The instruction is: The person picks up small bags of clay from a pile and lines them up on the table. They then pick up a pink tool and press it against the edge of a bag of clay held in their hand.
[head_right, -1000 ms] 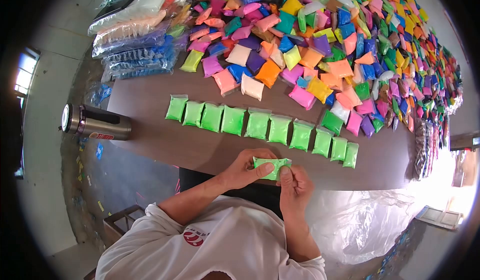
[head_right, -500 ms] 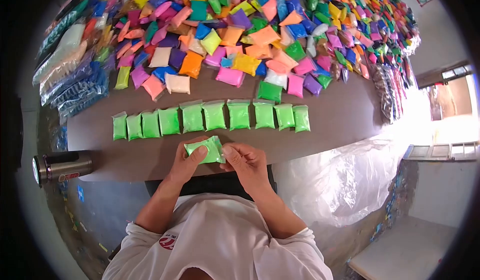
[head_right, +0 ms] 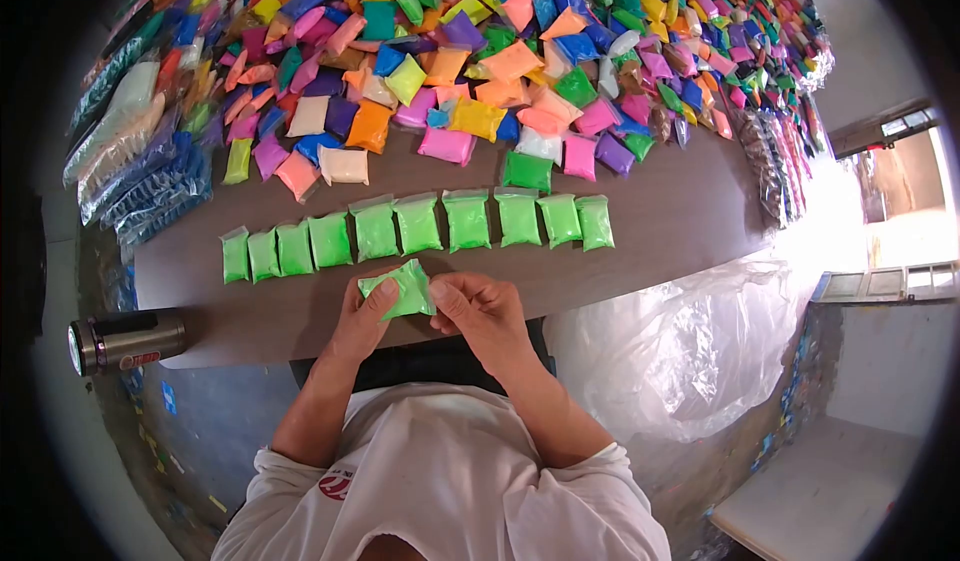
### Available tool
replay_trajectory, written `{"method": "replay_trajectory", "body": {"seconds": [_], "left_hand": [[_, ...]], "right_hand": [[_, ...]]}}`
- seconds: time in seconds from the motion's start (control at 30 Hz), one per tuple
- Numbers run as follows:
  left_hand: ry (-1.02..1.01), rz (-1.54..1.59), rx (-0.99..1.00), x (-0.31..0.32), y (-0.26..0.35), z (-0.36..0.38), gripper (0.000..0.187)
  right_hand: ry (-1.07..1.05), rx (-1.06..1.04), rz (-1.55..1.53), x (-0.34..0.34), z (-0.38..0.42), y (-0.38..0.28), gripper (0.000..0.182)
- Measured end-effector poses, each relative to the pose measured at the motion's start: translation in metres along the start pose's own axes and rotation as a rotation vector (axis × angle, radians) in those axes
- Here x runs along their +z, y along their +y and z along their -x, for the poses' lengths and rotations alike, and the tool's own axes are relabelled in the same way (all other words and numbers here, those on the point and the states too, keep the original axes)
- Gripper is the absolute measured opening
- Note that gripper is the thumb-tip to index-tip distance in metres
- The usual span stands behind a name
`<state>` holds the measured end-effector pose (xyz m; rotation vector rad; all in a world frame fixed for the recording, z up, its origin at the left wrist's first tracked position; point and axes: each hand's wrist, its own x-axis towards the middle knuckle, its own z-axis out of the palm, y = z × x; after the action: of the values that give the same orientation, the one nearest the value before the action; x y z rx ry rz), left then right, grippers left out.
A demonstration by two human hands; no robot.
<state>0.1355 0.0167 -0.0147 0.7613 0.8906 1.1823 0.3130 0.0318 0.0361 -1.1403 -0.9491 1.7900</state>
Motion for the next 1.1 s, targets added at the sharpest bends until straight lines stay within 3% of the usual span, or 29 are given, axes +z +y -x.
{"method": "replay_trajectory", "body": {"seconds": [0.37,0.57,1.1], "left_hand": [[0.128,0.015,-0.040,-0.009,-0.024,0.002,0.044],[-0.040,-0.034,-0.020,-0.003,-0.001,0.000,0.044],[-0.059,-0.035,-0.023,-0.004,0.000,-0.001,0.045]], "right_hand": [[-0.040,0.030,-0.061,-0.006,-0.003,0.003,0.029],[-0.038,0.036,-0.030,-0.004,-0.004,-0.001,0.030],[-0.055,0.064,0.008,-0.003,-0.011,-0.007,0.027]]}}
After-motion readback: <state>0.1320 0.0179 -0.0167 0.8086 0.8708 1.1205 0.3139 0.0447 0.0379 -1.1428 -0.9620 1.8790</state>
